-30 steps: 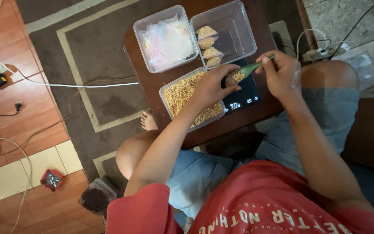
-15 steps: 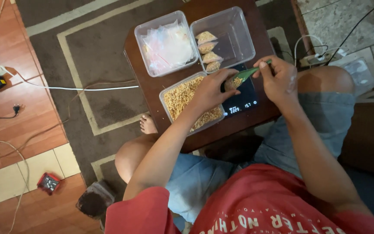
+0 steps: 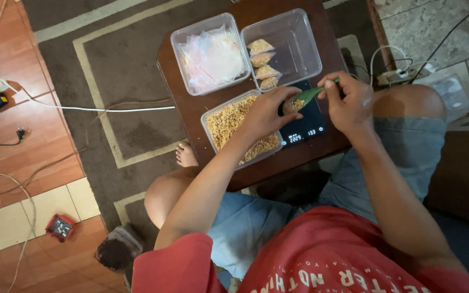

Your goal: A person is scooping grains from a large container into small plastic bags using a spoon.

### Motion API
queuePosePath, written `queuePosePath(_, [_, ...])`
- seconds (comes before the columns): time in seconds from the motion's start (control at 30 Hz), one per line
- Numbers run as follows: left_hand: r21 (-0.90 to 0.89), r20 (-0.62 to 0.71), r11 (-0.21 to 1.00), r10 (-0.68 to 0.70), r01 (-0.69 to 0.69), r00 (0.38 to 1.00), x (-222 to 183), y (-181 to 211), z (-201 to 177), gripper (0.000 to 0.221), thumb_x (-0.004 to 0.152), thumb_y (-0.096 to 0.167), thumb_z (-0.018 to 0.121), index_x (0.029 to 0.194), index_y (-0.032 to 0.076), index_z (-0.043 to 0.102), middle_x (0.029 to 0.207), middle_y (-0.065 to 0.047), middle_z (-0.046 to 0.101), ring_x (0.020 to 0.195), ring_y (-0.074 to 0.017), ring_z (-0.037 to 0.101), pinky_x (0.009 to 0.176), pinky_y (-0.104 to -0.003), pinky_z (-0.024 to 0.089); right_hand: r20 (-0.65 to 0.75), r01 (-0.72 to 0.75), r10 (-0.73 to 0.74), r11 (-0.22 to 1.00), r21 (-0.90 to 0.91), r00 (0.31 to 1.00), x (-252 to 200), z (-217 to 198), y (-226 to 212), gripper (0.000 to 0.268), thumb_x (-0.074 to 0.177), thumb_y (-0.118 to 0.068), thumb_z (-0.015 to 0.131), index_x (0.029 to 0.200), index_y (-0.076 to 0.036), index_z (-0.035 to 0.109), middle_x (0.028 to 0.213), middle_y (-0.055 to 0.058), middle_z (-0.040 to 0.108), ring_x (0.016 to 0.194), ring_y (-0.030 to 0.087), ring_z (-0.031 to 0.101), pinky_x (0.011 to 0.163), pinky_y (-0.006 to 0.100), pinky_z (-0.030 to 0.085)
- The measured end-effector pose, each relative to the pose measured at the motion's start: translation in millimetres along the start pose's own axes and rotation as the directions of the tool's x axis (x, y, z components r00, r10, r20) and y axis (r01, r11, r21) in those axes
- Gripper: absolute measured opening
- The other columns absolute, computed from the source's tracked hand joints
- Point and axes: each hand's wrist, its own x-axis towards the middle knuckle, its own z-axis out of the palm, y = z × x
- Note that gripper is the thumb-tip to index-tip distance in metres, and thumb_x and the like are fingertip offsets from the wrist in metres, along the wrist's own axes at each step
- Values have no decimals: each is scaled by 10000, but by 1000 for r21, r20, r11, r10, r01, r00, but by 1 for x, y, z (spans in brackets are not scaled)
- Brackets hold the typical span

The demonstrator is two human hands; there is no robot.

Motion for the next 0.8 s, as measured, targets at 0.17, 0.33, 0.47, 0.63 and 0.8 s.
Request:
queuePosePath(0.17, [22,8,1000,17,-18,1000,0,0,0,570,846,178,866,1351,151,603,1152,-131,695,1074,-381,715,917,-503,603,-7,116,-116,993,-28,993,-1,-1,-7,208,1140,77,580,1023,28,744,745,222,702,724,492,656,670,443,563])
queuePosePath(0.33, [-9,9,1000,27,-27,1000,0,3,-2,576,850,151,871,1357,132,598,1166,-159,689,1079,-403,710,931,-525,594,3,181,-181,982,-63,984,-4,2,8,204,1131,76,593,1033,19,764,767,218,714,693,467,647,617,441,560])
queuePosePath(0.47, [-24,15,999,40,-40,999,1,-4,-1,593,849,160,876,1365,144,585,1183,-160,684,1089,-406,710,934,-541,590,75,267,-258,951,-157,963,-1,5,0,143,1067,68,666,1006,-3,774,724,190,695,605,395,626,519,403,523])
queuePosePath(0.63, [29,34,999,25,-26,999,-1,-4,3,629,826,157,890,1373,153,580,1199,-156,685,1109,-409,702,947,-551,588,183,445,-412,871,-209,892,-9,14,-3,122,1045,45,685,1021,-10,791,849,201,750,762,375,704,614,385,571])
queuePosePath(0.8, [45,69,999,-15,11,997,-1,1,-1,623,869,156,866,1406,143,552,1219,-169,678,1138,-439,683,970,-585,573,202,497,-458,835,-238,866,-10,13,-2,91,1033,34,708,1019,5,793,883,186,756,785,348,719,653,351,587])
